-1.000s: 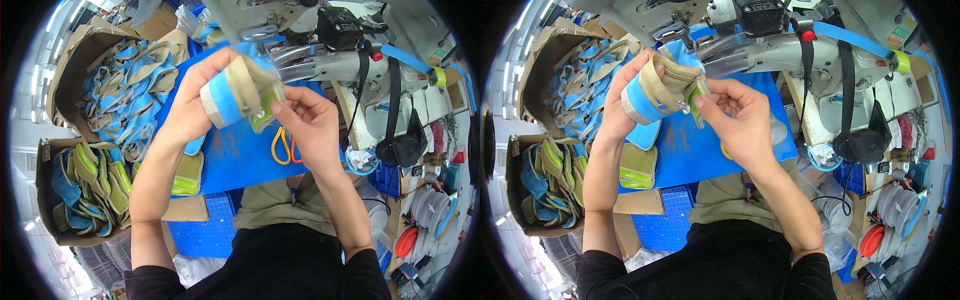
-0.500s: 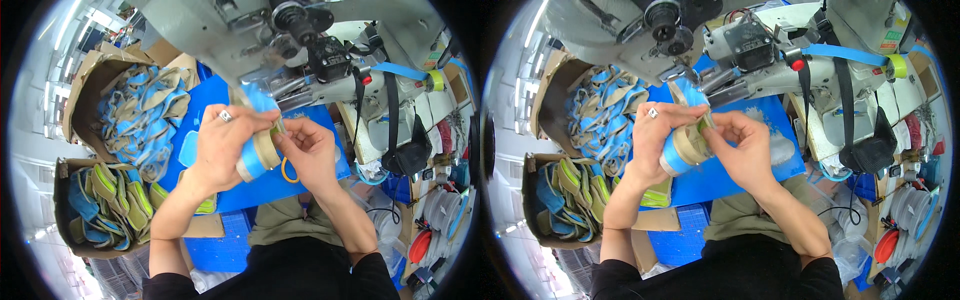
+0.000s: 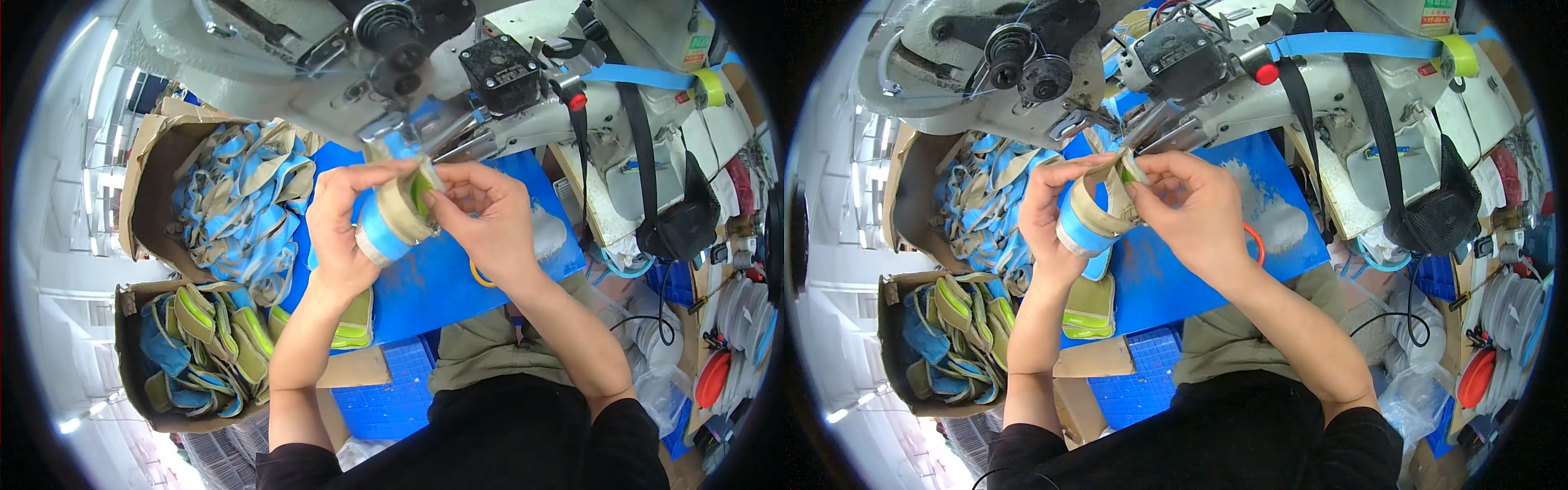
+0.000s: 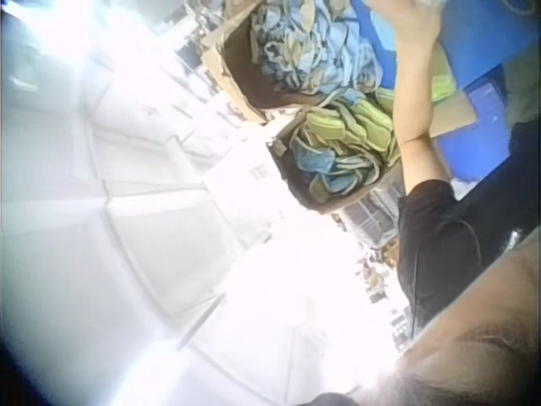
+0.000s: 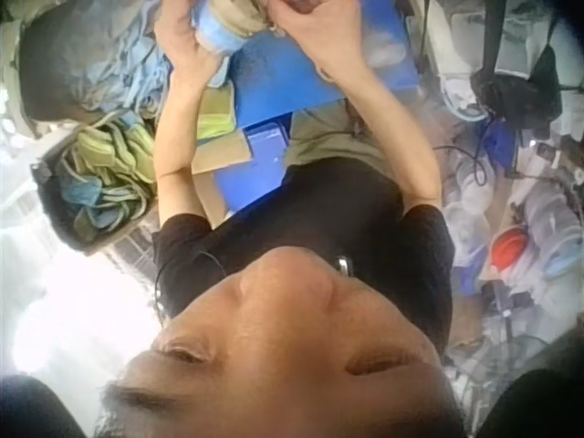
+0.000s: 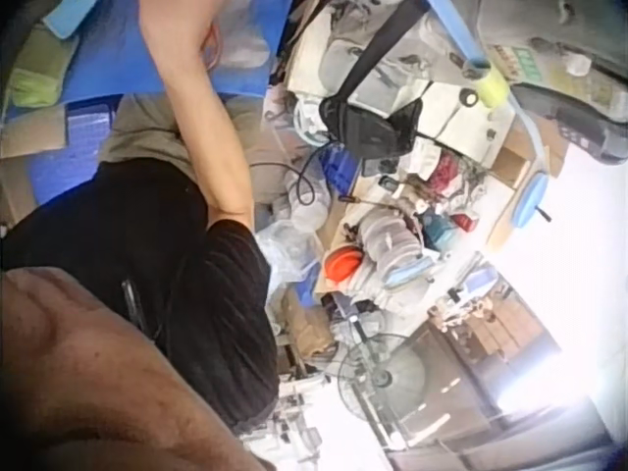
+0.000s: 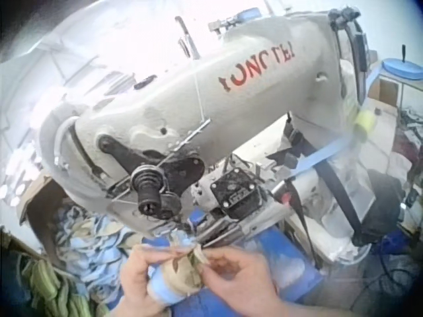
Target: Assembling and sewing small fabric pouches at an industrial sewing machine.
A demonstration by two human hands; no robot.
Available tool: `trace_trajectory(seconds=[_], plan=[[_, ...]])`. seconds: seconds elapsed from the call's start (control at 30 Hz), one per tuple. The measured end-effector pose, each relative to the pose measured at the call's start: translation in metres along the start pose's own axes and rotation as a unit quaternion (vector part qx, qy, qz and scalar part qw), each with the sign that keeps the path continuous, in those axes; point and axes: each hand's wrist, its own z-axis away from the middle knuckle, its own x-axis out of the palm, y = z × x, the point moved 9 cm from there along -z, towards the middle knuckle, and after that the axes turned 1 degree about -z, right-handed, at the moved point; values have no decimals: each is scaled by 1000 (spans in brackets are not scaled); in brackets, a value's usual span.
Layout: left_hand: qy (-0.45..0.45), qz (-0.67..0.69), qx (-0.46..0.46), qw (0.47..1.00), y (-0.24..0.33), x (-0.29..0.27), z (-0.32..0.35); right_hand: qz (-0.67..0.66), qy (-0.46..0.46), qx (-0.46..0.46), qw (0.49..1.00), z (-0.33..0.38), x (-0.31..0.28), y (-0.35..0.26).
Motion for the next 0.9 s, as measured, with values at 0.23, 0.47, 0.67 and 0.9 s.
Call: trace_trajectory(seconds=[0.23,0.47,0.67,0.9], plan=[[-47,-142,135,980,39,13,-4,11,25,-19,999,1,-6,4],[-52,-223,182,956,52,16,-6,-11,73,-14,997,0,-4,7],[-41,-218,182,958,44,18,-4,-10,102,-42,994,-3,-6,4],[-10,-89,122,989,26,8,-3,186,109,-226,950,9,-4,-27]])
